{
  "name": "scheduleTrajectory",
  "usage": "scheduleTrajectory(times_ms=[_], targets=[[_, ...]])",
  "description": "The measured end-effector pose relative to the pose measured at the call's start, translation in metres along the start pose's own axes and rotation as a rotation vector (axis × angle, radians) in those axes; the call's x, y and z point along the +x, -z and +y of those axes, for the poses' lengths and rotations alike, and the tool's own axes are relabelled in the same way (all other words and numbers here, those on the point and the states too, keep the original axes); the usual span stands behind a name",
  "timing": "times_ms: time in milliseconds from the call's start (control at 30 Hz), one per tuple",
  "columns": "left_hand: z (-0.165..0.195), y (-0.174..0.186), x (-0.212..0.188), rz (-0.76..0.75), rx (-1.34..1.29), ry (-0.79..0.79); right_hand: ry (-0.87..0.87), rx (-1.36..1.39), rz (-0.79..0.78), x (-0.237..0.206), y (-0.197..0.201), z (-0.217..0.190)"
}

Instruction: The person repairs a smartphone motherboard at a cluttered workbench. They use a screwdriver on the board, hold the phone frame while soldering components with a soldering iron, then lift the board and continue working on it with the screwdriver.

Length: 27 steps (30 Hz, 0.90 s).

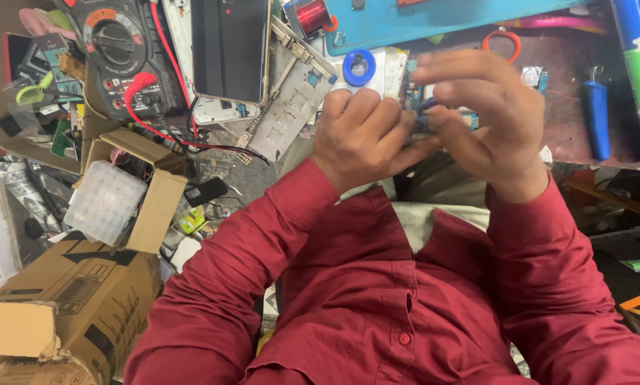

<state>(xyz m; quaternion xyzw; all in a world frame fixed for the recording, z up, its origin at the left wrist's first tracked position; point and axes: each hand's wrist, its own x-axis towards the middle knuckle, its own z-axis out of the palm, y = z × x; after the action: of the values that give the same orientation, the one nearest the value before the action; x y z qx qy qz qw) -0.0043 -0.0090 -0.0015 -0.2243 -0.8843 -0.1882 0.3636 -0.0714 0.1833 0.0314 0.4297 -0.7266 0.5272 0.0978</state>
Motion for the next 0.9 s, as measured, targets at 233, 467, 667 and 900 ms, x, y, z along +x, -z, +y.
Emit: scheduleTrajectory(times_ms=[233,467,667,900], targets=[[-0.003,0.003,-0.001,-0.015,0.002,0.001,0.082,0.037,0.029,-0.005,-0.007,0.002],[-0.006,0.007,-0.002,-0.035,-0.032,0.014,-0.004,-0.164,0.035,-0.006,-0.014,-0.001],[-0.008,0.012,-0.005,-0.055,-0.057,0.01,0.103,-0.089,0.037,-0.013,-0.018,0.009],[-0.009,0.015,-0.006,-0.052,-0.058,0.014,0.058,-0.123,0.099,-0.023,-0.024,0.015]])
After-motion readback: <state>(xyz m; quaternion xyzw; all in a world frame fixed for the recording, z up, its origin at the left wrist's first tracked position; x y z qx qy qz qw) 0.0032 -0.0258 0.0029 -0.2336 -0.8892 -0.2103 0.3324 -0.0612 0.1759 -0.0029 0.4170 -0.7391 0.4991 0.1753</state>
